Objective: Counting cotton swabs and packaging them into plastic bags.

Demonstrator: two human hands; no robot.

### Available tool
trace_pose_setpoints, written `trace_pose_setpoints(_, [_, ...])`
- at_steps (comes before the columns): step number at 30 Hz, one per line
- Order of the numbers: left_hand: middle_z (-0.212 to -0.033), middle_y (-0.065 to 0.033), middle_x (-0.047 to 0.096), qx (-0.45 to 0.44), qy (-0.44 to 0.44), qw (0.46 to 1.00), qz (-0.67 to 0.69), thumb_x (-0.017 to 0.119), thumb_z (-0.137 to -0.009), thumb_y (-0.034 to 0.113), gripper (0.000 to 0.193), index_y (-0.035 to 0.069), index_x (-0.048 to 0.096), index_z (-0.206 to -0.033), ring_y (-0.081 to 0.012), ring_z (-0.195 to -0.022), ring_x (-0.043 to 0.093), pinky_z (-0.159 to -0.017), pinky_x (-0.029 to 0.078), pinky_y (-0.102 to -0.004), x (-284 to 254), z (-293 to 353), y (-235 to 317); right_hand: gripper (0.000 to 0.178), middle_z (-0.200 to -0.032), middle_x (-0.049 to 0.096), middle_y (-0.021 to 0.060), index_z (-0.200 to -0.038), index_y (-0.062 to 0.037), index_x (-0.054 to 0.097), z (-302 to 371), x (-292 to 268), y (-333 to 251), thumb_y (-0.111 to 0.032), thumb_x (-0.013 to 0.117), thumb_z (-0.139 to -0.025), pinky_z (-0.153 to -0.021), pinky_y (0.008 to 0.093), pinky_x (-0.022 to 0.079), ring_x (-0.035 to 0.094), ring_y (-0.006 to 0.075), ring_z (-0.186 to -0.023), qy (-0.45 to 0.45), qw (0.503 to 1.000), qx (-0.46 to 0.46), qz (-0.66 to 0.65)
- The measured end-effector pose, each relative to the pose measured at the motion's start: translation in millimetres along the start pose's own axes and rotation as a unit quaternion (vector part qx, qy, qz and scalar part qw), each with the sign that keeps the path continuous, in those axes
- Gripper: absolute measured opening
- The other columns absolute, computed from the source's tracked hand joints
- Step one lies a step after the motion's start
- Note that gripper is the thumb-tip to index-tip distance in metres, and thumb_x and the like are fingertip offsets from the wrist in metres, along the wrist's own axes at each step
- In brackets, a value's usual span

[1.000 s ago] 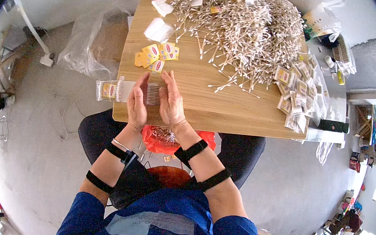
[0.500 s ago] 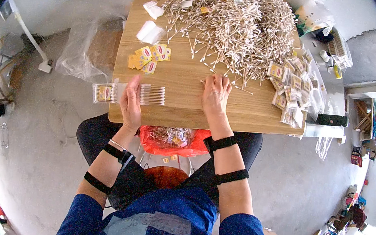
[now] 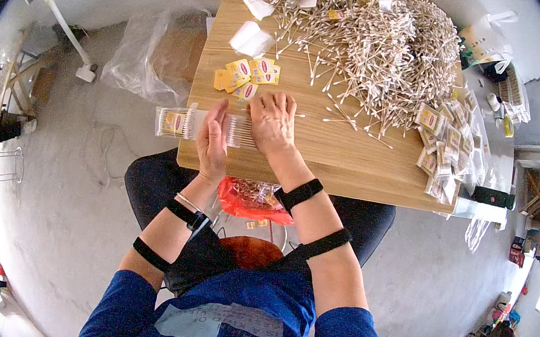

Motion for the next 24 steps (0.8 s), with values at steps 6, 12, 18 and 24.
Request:
trace_pose_setpoints(6, [-0.144, -0.0166, 0.037, 0.007, 0.004, 1.0, 0.004, 0.034, -0.103, 0.037, 0.056, -0.005, 0.035, -0.14, -0.0256, -0.135, 0.034, -0.114, 0.024, -0.0365, 4, 1, 6, 0.017, -0.098, 0.063, 0.0024, -0.096, -0.0131, 0.066, 10, -10, -3, -0.008, 0.061, -0.081, -0.09, 0.0442, 0.036, 0.051, 0.0279, -0.099, 0.029, 0.997, 0.011, -0.077])
trace_pose_setpoints(12, [-0.145, -0.0163, 0.036, 0.008, -0.006, 1.0, 0.001, 0.033, -0.103, 0.037, 0.056, -0.005, 0.034, -0.14, -0.0251, -0.135, 0.033, -0.114, 0.023, -0.0363, 1, 0, 6, 0.043, -0.116, 0.055, 0.0055, -0.112, -0.0114, 0.063, 40, -30, 41, 0.002, 0.06, -0.071, -0.096, 0.0454, 0.035, 0.047, 0.032, -0.109, 0.041, 0.992, 0.113, -0.032])
trace_pose_setpoints(18, [-0.145, -0.0168, 0.037, 0.012, -0.008, 1.0, -0.02, 0.034, -0.102, 0.039, 0.058, -0.005, 0.036, -0.139, -0.0257, -0.135, 0.033, -0.114, 0.023, -0.0366, 3, -1, 7, 0.024, -0.104, 0.055, 0.0061, -0.098, -0.013, 0.066, 45, -31, 60, -0.005, 0.064, -0.076, -0.089, 0.0456, 0.038, 0.048, 0.0314, -0.105, 0.043, 0.989, 0.139, -0.035])
trace_pose_setpoints(24, [-0.144, -0.017, 0.037, 0.015, -0.008, 0.999, -0.032, 0.034, -0.102, 0.039, 0.057, -0.005, 0.036, -0.139, -0.0262, -0.135, 0.033, -0.113, 0.024, -0.0371, 5, -1, 9, 0.02, -0.102, 0.054, 0.0066, -0.096, -0.0131, 0.065, 40, -35, 64, -0.008, 0.065, -0.076, -0.087, 0.0448, 0.039, 0.048, 0.0313, -0.102, 0.096, 0.982, 0.156, 0.045])
Point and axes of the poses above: each hand's wrist, its own z-axis away from the middle knuckle, its own x-axis out of the palm, y = z × x, the point moved 5 cm from there along -z, towards the middle knuckle
